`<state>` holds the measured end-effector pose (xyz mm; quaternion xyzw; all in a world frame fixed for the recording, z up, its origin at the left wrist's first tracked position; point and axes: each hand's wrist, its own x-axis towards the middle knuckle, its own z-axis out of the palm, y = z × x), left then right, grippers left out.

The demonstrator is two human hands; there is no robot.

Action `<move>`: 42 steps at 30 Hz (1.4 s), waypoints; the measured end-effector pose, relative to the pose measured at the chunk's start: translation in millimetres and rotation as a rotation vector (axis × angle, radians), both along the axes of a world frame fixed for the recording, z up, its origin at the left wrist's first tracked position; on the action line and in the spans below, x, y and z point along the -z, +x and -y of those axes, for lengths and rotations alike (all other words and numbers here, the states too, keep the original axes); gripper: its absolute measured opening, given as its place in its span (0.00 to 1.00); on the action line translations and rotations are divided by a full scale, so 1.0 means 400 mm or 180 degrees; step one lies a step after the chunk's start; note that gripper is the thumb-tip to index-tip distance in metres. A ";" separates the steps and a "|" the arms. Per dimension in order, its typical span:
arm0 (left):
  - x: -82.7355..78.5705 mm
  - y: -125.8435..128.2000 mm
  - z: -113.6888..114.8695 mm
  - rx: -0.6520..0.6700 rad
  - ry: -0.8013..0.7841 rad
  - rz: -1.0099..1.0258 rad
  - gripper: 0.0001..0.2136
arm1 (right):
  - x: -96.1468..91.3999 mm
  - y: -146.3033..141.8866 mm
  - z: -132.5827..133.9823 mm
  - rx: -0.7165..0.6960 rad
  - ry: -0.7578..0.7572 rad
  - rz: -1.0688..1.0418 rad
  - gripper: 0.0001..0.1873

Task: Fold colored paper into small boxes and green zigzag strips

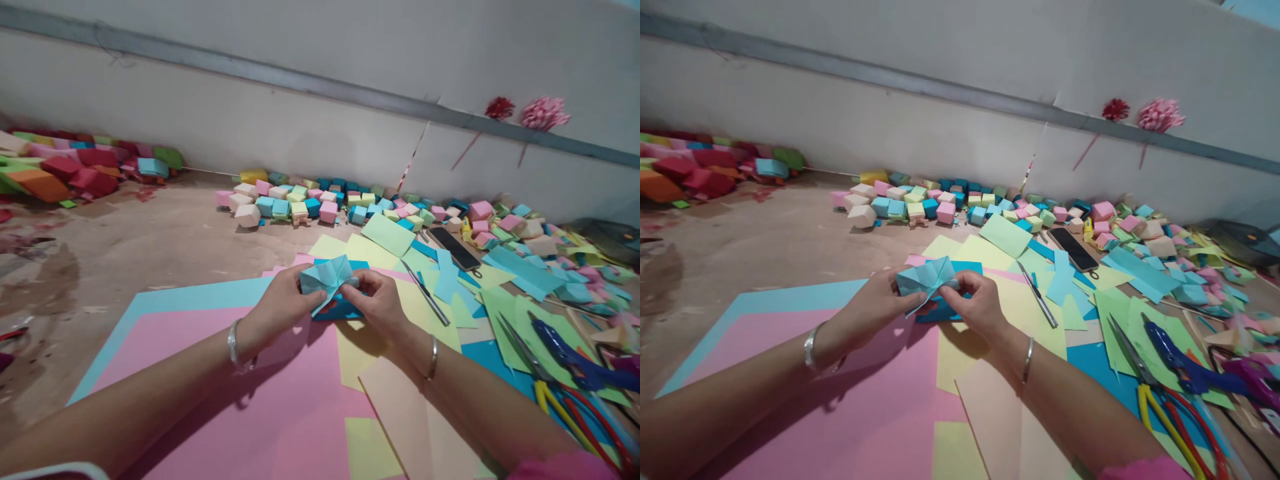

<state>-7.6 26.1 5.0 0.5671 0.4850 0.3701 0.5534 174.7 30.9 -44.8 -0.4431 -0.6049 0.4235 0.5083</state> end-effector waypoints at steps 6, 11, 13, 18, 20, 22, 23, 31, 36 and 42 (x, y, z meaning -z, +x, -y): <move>-0.005 -0.014 -0.011 0.0035 -0.0266 0.0178 0.09 | -0.014 0.020 -0.013 -0.0768 0.0701 0.0224 0.03; 0.006 -0.021 -0.018 0.0094 -0.0322 0.0373 0.15 | -0.003 0.032 -0.026 -0.0788 0.1018 0.0366 0.07; 0.007 -0.021 -0.020 -0.0062 -0.0115 -0.0026 0.18 | -0.002 0.030 -0.026 -0.0718 0.1147 0.0411 0.05; 0.004 -0.022 -0.027 -0.0370 0.0698 -0.1175 0.13 | -0.017 0.024 -0.024 -0.0448 0.1345 0.0733 0.04; 0.005 -0.022 -0.026 -0.0294 0.0531 -0.0965 0.07 | -0.023 0.022 -0.022 -0.0307 0.1292 0.0736 0.07; 0.008 -0.022 -0.023 -0.0212 0.0245 -0.0582 0.05 | -0.026 0.018 -0.016 -0.0160 0.1159 0.0702 0.09; 0.009 -0.021 -0.020 -0.0171 0.0120 -0.0414 0.05 | -0.027 0.015 -0.012 -0.0074 0.1091 0.0698 0.10; 0.006 -0.011 -0.012 0.0062 -0.0328 0.0209 0.12 | -0.019 -0.005 0.010 0.0323 0.0260 0.0322 0.13; 0.009 -0.005 -0.011 -0.0279 -0.0242 0.0727 0.16 | -0.026 0.002 -0.002 0.0490 -0.0125 -0.0009 0.14; 0.019 -0.006 -0.014 -0.0323 0.0651 0.0138 0.19 | -0.042 0.004 -0.001 0.0359 -0.0268 -0.0388 0.13</move>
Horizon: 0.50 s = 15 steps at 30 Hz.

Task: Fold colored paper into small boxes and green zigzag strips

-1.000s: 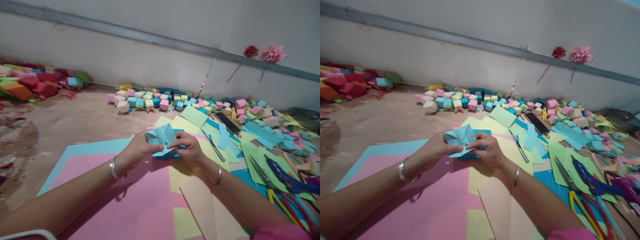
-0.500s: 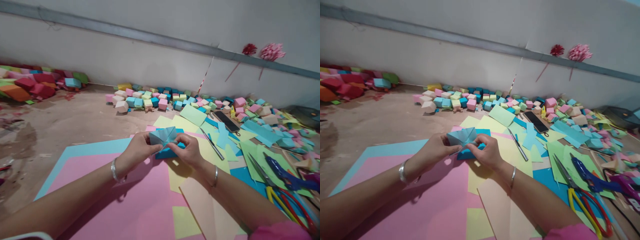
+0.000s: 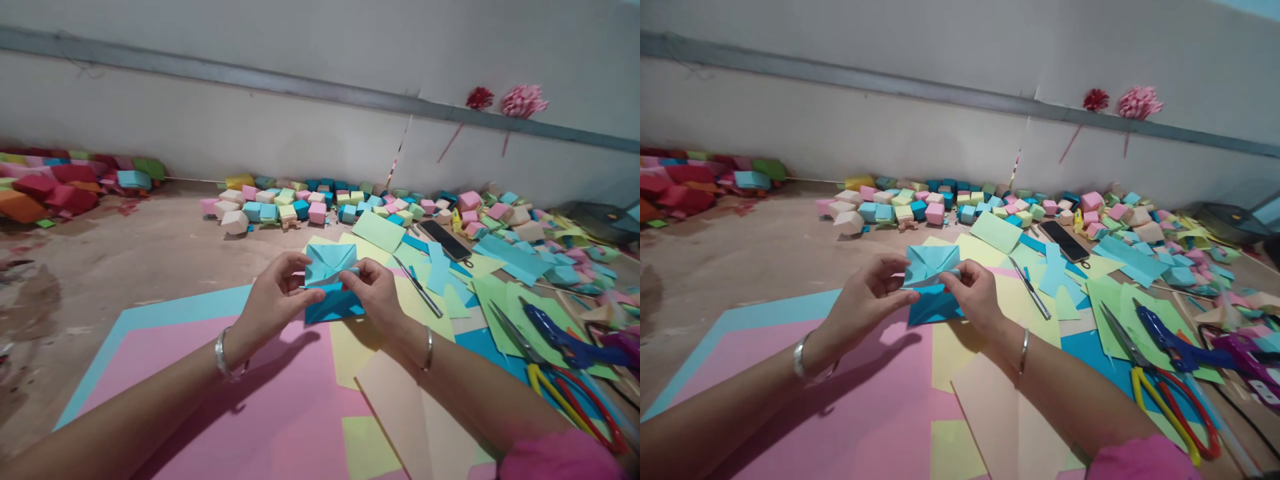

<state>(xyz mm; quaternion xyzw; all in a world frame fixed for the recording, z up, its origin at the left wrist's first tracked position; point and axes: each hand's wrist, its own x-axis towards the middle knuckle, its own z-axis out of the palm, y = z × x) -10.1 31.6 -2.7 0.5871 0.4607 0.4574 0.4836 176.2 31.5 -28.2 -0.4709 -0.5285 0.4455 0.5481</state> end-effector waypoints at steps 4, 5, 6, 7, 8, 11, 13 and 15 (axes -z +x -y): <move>-0.001 -0.003 0.000 0.0204 -0.0104 -0.0523 0.08 | 0.003 0.001 0.001 -0.0238 0.0080 -0.0106 0.12; -0.002 -0.003 0.002 0.0212 -0.0176 -0.0501 0.09 | 0.004 0.000 0.002 -0.0253 0.0112 -0.0100 0.12; -0.003 -0.002 0.004 0.0218 -0.0261 -0.0419 0.09 | 0.005 0.000 0.002 -0.0247 0.0144 -0.0082 0.12; -0.003 -0.001 0.007 0.0245 -0.0361 -0.0315 0.10 | 0.005 -0.001 0.003 -0.0221 0.0176 -0.0062 0.13; -0.003 0.001 0.009 0.0280 -0.0457 -0.0207 0.11 | 0.006 -0.003 0.004 -0.0182 0.0205 -0.0049 0.13; -0.001 0.006 0.014 0.0159 -0.0552 0.0074 0.14 | 0.005 -0.012 0.010 -0.0065 0.0195 -0.0095 0.13; 0.000 0.008 0.014 -0.0116 -0.0478 0.0138 0.14 | 0.005 -0.018 0.016 -0.0034 0.0108 -0.0168 0.13; 0.000 0.008 0.014 -0.0371 -0.0353 0.0092 0.14 | 0.005 -0.023 0.020 -0.0050 0.0045 -0.0210 0.13</move>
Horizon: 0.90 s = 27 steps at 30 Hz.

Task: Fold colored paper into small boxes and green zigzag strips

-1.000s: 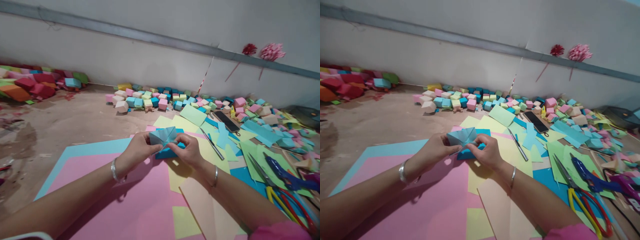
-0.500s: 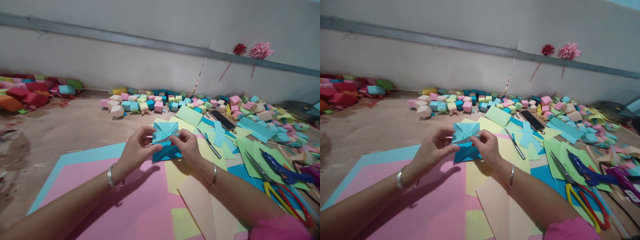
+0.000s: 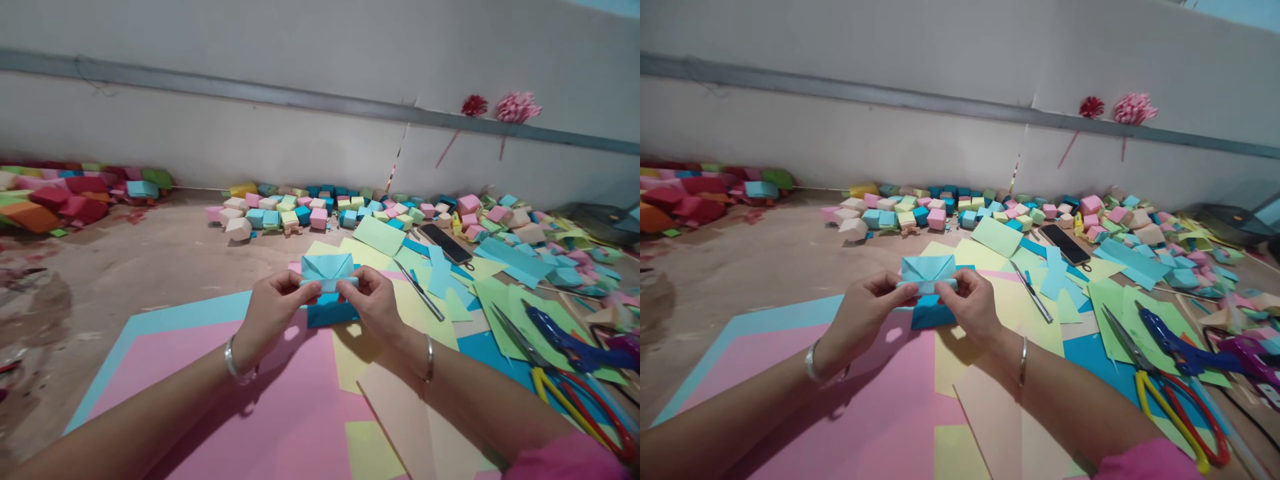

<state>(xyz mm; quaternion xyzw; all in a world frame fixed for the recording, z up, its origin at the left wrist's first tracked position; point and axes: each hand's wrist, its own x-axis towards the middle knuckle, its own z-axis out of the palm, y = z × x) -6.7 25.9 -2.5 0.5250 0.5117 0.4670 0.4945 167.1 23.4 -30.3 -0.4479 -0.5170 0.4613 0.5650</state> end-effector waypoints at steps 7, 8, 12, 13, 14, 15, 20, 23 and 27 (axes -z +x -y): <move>-0.008 0.002 0.006 -0.0153 0.0334 -0.0132 0.14 | 0.004 -0.003 0.004 -0.0081 0.0005 -0.0266 0.14; -0.009 0.002 0.006 -0.0164 0.0352 -0.0151 0.14 | 0.002 -0.004 0.004 -0.0065 -0.0029 -0.0317 0.15; -0.005 0.001 0.006 -0.0199 0.0365 -0.0243 0.14 | -0.008 -0.004 0.000 -0.0063 -0.0199 -0.0468 0.26; -0.004 0.001 0.006 -0.0190 0.0356 -0.0239 0.14 | -0.009 -0.003 -0.002 -0.0129 -0.0247 -0.0499 0.26; -0.002 0.001 0.005 -0.0172 0.0347 -0.0223 0.14 | -0.010 -0.002 -0.003 -0.0207 -0.0289 -0.0521 0.25; -0.001 0.000 0.004 -0.0155 0.0343 -0.0186 0.14 | -0.011 -0.001 -0.005 -0.0286 -0.0321 -0.0535 0.23; -0.003 0.000 -0.004 -0.0089 0.0205 0.0228 0.18 | -0.008 0.005 -0.008 -0.0333 -0.0298 -0.0491 0.14; -0.011 -0.001 -0.007 0.0136 0.0019 0.0152 0.17 | -0.007 0.008 -0.011 -0.0348 -0.0263 -0.0453 0.15; -0.022 0.000 -0.002 0.0233 0.0061 -0.0192 0.09 | -0.008 0.010 -0.013 -0.0566 -0.0331 -0.0409 0.19</move>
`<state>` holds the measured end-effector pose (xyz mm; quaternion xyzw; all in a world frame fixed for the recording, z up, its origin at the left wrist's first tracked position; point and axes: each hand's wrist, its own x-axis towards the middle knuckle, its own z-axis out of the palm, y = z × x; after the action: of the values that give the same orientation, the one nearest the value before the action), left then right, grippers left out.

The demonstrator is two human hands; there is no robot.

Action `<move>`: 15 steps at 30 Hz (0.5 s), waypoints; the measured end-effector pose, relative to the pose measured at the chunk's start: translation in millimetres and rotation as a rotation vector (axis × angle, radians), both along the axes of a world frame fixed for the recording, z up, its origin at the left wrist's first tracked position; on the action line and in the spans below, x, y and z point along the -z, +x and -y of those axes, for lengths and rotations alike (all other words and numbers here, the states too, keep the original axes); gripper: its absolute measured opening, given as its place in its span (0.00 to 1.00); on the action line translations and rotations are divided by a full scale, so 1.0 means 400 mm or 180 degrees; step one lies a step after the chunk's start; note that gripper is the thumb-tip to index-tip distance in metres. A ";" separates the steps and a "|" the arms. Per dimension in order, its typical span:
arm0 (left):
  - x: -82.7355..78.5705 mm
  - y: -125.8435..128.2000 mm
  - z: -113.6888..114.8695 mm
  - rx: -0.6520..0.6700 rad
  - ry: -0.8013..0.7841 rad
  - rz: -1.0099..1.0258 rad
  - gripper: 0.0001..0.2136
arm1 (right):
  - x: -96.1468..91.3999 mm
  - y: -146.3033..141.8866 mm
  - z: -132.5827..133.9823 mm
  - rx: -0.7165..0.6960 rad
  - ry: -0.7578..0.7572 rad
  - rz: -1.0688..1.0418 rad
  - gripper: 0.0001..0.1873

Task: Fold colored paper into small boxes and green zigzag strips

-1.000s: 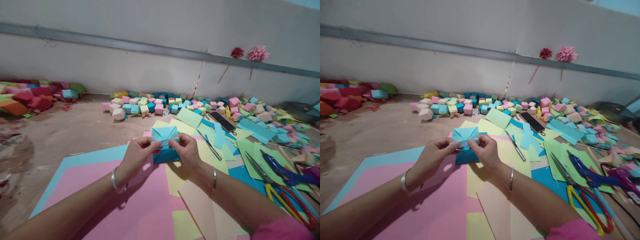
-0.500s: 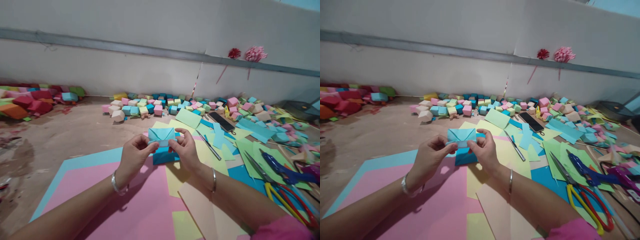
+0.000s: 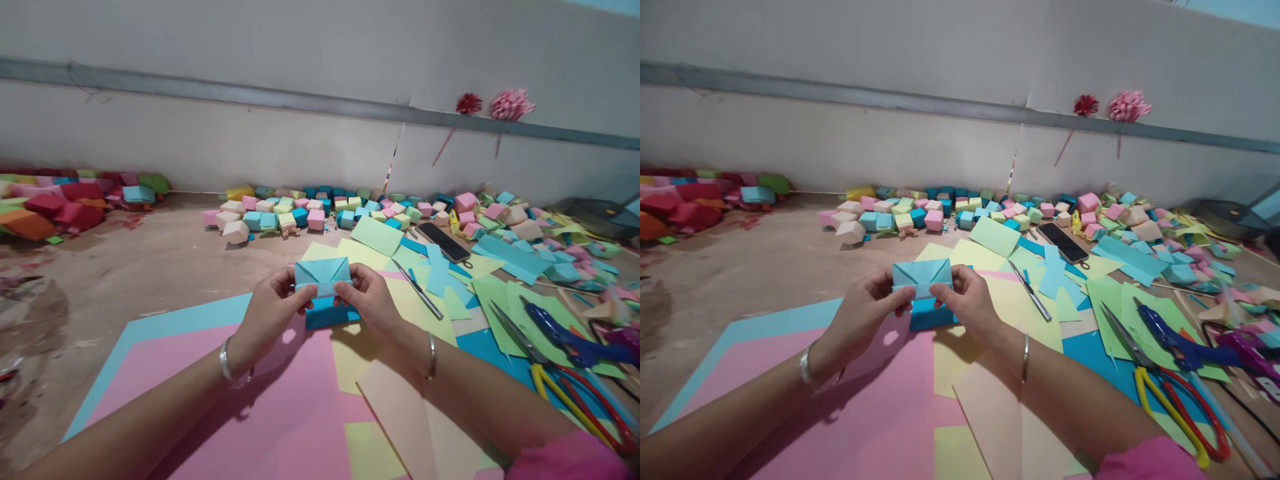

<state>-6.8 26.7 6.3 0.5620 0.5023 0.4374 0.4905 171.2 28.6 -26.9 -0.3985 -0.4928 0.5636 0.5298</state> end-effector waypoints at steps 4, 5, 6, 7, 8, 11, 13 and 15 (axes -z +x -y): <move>-0.004 0.002 0.005 -0.0044 0.0075 -0.0225 0.08 | -0.002 -0.004 0.005 0.0045 -0.0139 0.0104 0.17; -0.003 0.002 0.006 -0.0056 0.0087 -0.0264 0.08 | -0.003 -0.005 0.006 0.0080 -0.0156 0.0124 0.16; -0.002 0.002 0.006 -0.0060 0.0091 -0.0291 0.08 | -0.003 -0.006 0.007 0.0107 -0.0165 0.0128 0.15; -0.001 0.001 0.006 -0.0070 0.0091 -0.0298 0.08 | -0.003 -0.007 0.008 0.0124 -0.0163 0.0117 0.15; 0.001 0.001 0.005 -0.0081 0.0089 -0.0279 0.08 | -0.002 -0.007 0.008 0.0135 -0.0149 0.0099 0.15; 0.006 -0.001 0.004 -0.0075 0.0071 -0.0123 0.10 | 0.000 -0.007 0.007 0.0129 -0.0119 0.0104 0.14; 0.009 -0.002 0.002 0.0003 0.0026 0.0014 0.11 | 0.001 -0.006 0.005 0.0094 -0.0137 0.0166 0.14; 0.010 -0.005 -0.002 0.0124 -0.0055 0.0106 0.11 | 0.000 -0.002 0.004 0.0054 -0.0111 0.0195 0.12</move>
<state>-8.7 27.4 2.3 0.5600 0.4868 0.4327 0.5120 170.3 27.1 -26.9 -0.4290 -0.4955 0.5551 0.5122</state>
